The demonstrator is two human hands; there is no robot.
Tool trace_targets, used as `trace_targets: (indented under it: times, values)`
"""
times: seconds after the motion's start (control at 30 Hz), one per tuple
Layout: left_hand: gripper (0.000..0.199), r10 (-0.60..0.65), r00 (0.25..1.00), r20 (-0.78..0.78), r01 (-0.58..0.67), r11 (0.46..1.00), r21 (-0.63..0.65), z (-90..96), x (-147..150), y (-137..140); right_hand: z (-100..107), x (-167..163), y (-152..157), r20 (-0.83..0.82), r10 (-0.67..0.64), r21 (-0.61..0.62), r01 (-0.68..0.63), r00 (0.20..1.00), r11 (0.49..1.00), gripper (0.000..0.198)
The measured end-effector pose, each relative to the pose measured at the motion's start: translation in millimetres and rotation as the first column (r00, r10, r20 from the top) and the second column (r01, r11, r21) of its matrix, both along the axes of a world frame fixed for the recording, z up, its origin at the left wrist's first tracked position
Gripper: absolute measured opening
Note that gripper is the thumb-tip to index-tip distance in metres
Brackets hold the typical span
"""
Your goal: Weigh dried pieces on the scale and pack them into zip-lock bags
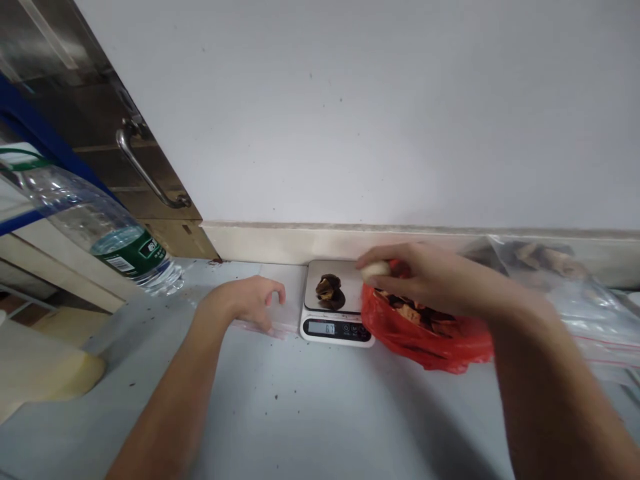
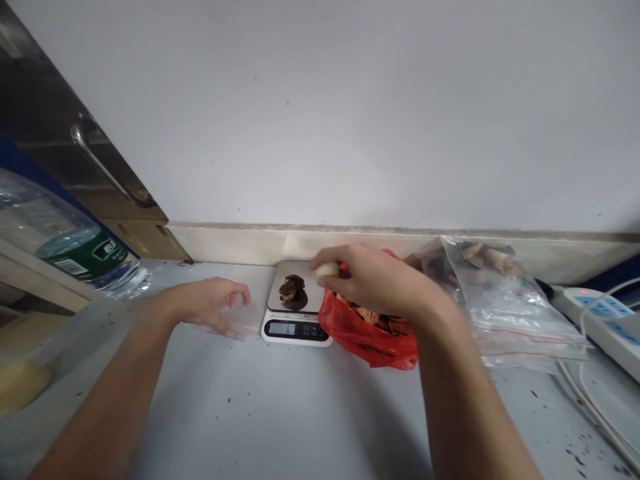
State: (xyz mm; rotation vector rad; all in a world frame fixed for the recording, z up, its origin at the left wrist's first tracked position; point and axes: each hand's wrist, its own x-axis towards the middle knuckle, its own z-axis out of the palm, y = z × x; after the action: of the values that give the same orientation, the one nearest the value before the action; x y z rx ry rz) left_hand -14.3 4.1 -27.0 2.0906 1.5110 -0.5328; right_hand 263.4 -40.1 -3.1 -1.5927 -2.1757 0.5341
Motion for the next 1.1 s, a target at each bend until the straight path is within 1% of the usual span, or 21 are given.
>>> trace_targets:
  times: [0.03,0.07,0.17,0.23,0.3,0.33,0.4,0.47,0.53,0.57,0.6,0.67,0.7,0.77,0.83,0.9,0.97,1.03,1.1]
  values:
    - [0.054,0.001,1.0,-0.009,-0.001,1.0,-0.006,-4.1,-1,2,-2,-9,2,-0.005,0.044,-0.001,-0.044,0.999,0.999,0.021]
    - [0.048,0.003,1.0,-0.016,-0.004,1.0,-0.012,-7.4,-1,3,-5,-18,5,0.015,0.057,-0.003,-0.057,0.998,0.998,0.026]
    - [0.029,0.021,1.0,-0.014,-0.022,0.999,-0.047,-10.7,-2,5,-15,-41,14,0.149,-0.016,-0.022,0.02,0.989,1.0,0.037]
    - [0.026,0.027,1.0,-0.006,-0.027,0.998,-0.052,-8.4,-4,5,-19,-47,16,0.237,-0.021,-0.092,0.044,0.971,0.995,0.039]
    - [0.028,0.032,0.999,0.008,-0.032,0.999,-0.034,-4.4,-6,5,-19,-45,16,0.275,0.004,-0.181,0.048,0.961,0.982,0.049]
    - [0.027,0.03,0.999,0.016,-0.03,0.999,-0.017,-2.1,-7,5,-18,-42,15,0.273,0.006,-0.206,0.052,0.962,0.977,0.056]
    - [0.026,0.019,0.999,0.033,-0.019,0.999,0.027,2.7,-10,4,-15,-32,12,0.252,-0.02,-0.2,0.072,0.967,0.977,0.062]
    - [0.025,0.004,0.998,0.063,-0.009,0.997,0.081,7.9,-13,4,-13,-23,10,0.223,-0.034,-0.16,0.071,0.974,0.984,0.062]
    - [0.026,0.005,0.994,0.112,-0.021,0.99,0.142,13.8,-15,3,-11,-15,9,0.213,-0.033,-0.149,0.066,0.977,0.987,0.063]
    - [0.028,0.014,0.99,0.14,-0.038,0.985,0.17,16.9,-16,2,-9,-13,9,0.221,-0.034,-0.157,0.07,0.975,0.985,0.06]
    - [0.029,0.027,0.986,0.167,-0.061,0.978,0.198,20.0,-17,0,-8,-11,9,0.24,-0.038,-0.173,0.081,0.97,0.982,0.053]
    - [0.029,0.061,0.977,0.203,-0.112,0.961,0.251,25.5,-17,-3,-7,-9,9,0.31,-0.064,-0.216,0.136,0.949,0.967,0.025]
    - [0.029,0.072,0.974,0.214,-0.131,0.953,0.275,27.6,-16,-4,-7,-9,9,0.352,-0.078,-0.242,0.171,0.933,0.955,0.015]
    - [0.027,0.061,0.97,0.235,-0.136,0.938,0.319,30.2,-15,-7,-8,-6,10,0.42,-0.091,-0.288,0.228,0.903,0.93,0.016]
    - [0.026,0.026,0.963,0.267,-0.122,0.929,0.349,30.7,-13,-7,-11,-2,12,0.45,-0.109,-0.263,0.248,0.886,0.932,0.018]
    - [0.026,-0.001,0.949,0.316,-0.128,0.912,0.389,29.8,-11,-7,-12,-1,12,0.413,-0.137,-0.163,0.221,0.9,0.961,0.025]
    - [0.029,-0.015,0.923,0.384,-0.165,0.886,0.433,28.7,-8,-8,-11,-4,9,0.296,-0.135,-0.049,0.156,0.946,0.987,0.032]
    - [0.033,-0.031,0.891,0.453,-0.208,0.859,0.468,28.1,-5,-9,-7,-14,5,0.11,-0.052,0.018,0.05,0.993,0.999,0.032]
    - [0.033,-0.05,0.859,0.51,-0.242,0.839,0.488,28.3,0,-11,-3,-29,0,-0.068,0.1,0.032,-0.098,0.993,0.995,0.033]
